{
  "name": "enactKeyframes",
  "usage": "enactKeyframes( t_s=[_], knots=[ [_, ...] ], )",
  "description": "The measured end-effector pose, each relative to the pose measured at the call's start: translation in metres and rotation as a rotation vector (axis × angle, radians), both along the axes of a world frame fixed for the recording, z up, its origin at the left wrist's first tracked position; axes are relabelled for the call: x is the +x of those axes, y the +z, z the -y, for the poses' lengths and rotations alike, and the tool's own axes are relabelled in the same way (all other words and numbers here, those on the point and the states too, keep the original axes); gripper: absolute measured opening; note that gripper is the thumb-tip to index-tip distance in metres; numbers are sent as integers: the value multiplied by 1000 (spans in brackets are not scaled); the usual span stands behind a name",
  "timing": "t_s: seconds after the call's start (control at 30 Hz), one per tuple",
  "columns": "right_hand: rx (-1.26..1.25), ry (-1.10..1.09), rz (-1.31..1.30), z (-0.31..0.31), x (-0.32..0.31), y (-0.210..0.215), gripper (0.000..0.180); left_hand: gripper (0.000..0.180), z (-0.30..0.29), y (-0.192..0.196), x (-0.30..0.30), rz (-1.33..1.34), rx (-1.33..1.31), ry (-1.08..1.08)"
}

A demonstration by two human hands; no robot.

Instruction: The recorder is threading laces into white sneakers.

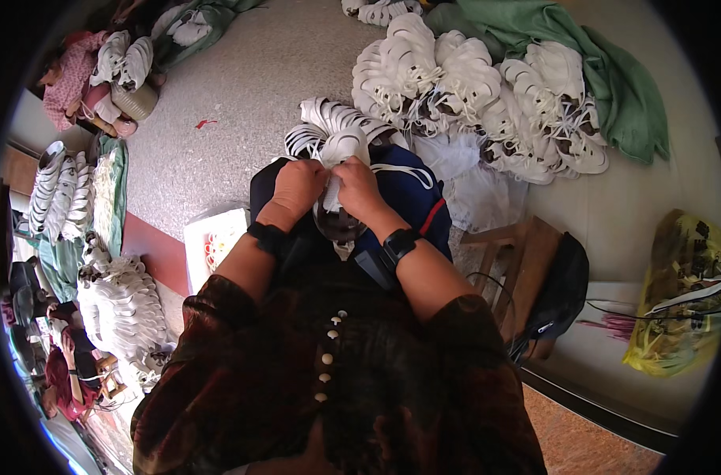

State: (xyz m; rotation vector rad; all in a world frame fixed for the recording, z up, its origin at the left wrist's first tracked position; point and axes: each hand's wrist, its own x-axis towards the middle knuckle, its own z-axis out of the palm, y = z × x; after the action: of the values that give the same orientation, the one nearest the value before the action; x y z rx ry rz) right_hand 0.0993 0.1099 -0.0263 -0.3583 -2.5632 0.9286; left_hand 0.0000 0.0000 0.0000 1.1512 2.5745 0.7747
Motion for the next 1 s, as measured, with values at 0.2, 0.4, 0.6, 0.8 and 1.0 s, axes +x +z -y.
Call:
enactKeyframes(
  t_s=[0.2, 0.4, 0.6, 0.8, 1.0],
  knots=[
    [108, -55, -12, 12, 8, 5, 9, 22, 8, -12, 20, -217, 17, -172],
    [288, -146, 29, 22, -7, 10, 3, 17, 11, -4, 0, 55, 64, -93],
    [439, -35, -68, 13, 15, 45, 7, 18, 17, -13, -6, 129, 171, -38],
    [241, 33, -28, -38, 60, 67, 2, 21, 10, 4, 12, 92, 596, -240],
    [92, 160, -187, -22, 33, 70, 3, 12, 1, 12, 7, 459, 594, -366]
  ],
)
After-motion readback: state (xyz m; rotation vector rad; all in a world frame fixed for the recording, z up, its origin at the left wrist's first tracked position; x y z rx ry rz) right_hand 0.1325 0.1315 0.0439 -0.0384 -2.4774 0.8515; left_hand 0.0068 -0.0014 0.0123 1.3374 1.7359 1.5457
